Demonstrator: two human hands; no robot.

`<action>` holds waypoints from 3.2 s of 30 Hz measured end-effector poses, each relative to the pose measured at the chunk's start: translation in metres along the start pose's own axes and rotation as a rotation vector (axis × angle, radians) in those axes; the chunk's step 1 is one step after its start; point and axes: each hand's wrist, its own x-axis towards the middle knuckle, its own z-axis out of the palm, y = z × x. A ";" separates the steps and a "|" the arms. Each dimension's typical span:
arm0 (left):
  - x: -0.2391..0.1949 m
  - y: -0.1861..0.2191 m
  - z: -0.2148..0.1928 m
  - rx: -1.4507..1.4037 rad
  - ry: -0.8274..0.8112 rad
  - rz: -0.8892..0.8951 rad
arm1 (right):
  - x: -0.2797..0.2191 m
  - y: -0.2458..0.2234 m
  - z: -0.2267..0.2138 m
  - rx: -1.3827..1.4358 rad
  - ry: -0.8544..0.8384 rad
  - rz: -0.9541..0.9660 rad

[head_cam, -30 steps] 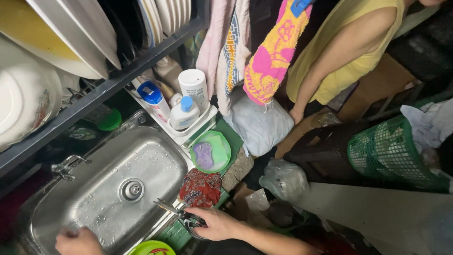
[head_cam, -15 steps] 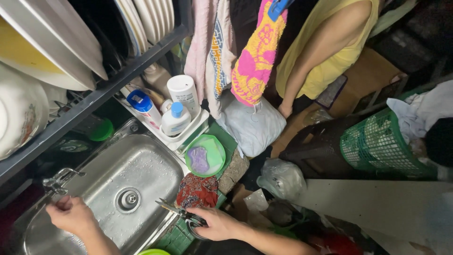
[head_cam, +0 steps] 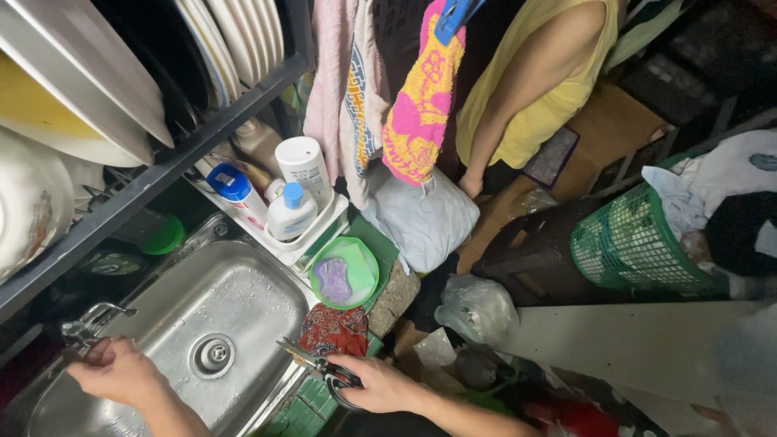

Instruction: Using kitchen scissors to cut red chilies into small pieces over a bowl in a kitchen setting.

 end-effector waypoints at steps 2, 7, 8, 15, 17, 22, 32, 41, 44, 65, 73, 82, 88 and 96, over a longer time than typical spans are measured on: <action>-0.003 0.007 0.003 0.006 -0.001 0.010 | 0.000 0.002 0.001 0.004 0.003 0.009; -0.003 0.001 0.013 -0.009 0.050 -0.078 | 0.000 0.010 0.003 0.039 0.063 -0.050; -0.002 -0.002 0.014 -0.013 0.046 -0.076 | -0.002 0.007 0.001 0.040 0.069 -0.050; 0.000 -0.023 0.013 0.195 -0.073 0.142 | -0.001 0.010 0.002 0.034 0.041 -0.002; -0.003 -0.020 0.007 0.177 -0.093 0.181 | -0.002 0.009 0.004 0.032 0.032 -0.006; -0.023 -0.011 -0.008 0.253 -0.357 -0.129 | -0.004 0.006 0.001 0.041 0.038 0.022; 0.018 -0.046 0.003 0.392 -0.217 -0.201 | -0.017 0.016 0.002 0.019 0.104 -0.018; -0.003 -0.047 -0.032 0.490 0.133 0.479 | -0.013 0.009 0.004 -0.040 0.085 -0.040; -0.003 0.018 -0.043 0.521 -0.079 0.229 | -0.010 0.003 0.004 -0.035 0.024 -0.040; 0.085 0.102 -0.026 1.276 -1.021 -0.189 | -0.014 0.005 0.008 -0.011 -0.012 -0.091; 0.083 0.119 -0.062 1.314 -1.060 -0.130 | -0.009 0.009 0.010 0.009 0.022 -0.054; 0.020 0.037 -0.130 0.716 -0.831 0.290 | 0.044 0.097 0.027 0.063 0.014 -0.281; -0.052 0.201 -0.243 0.547 -0.534 0.255 | 0.081 0.095 0.010 0.098 -0.142 -0.170; -0.111 0.170 -0.360 0.671 -0.384 -0.031 | 0.081 0.011 0.025 0.017 -0.203 -0.017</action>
